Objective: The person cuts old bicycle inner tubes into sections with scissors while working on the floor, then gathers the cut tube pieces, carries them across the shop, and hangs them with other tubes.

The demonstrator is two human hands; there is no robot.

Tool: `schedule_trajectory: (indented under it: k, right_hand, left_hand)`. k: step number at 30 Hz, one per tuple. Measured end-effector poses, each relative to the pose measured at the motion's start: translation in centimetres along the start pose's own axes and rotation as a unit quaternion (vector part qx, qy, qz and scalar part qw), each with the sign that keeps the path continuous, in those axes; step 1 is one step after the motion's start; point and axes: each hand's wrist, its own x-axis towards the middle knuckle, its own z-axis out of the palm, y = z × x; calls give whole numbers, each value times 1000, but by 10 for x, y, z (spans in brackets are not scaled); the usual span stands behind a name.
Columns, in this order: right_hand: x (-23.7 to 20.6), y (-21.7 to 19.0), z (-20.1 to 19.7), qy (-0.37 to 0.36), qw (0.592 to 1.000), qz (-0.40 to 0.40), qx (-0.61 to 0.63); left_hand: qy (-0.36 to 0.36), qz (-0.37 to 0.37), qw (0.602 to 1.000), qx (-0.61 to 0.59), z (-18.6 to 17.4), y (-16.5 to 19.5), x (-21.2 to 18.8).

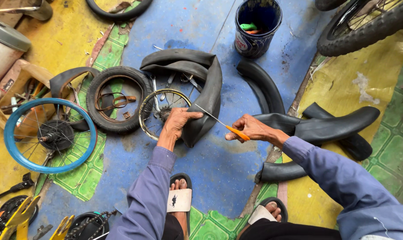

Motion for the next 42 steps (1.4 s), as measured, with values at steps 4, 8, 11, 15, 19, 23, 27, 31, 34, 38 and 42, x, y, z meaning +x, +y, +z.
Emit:
schedule_trajectory:
  k: [4,8,11,15,19,23,27,31,34,38,42]
  right_hand:
    - [-1,-2,3,-36,997,-49,55]
    - [-3,-4,2,1,999,-6,40]
    - [-5,-6,2,2,1000,19,5]
    - [-5,-7,4,-21,998,0,62]
    - [-5,-8,8,-17,995,3,101]
    - [-6,-9,8,10,996,0,86]
    - [-9,-10,7,17,999,-3,48]
    - [-11,-10,4,-5,995,-24,99]
    - [-13,-10,2,20,998,-15,66]
    - [-14,-10,0,36,998,-3,49]
    - [-12,-11,1,28,998,2,54]
  left_hand:
    - [-16,-3,999,34,5,3,-2]
    - [-11,-10,999,39,5,7,-6]
    - [-12,12,1000,26,8,7,-8]
    - [-20,-10,1000,21,16,3,-4]
    - [-13,18,999,38,19,-1,1]
    - [9,26,1000,16,16,-2,3]
    - [4,48,999,-25,20,-4,4]
    - [-17,54,998,20,27,-4,5]
    - [-36,34,999,20,26,-2,6]
    - [-60,8,998,-11,21,-2,6]
    - [-55,26,996,-62,18,-7,6]
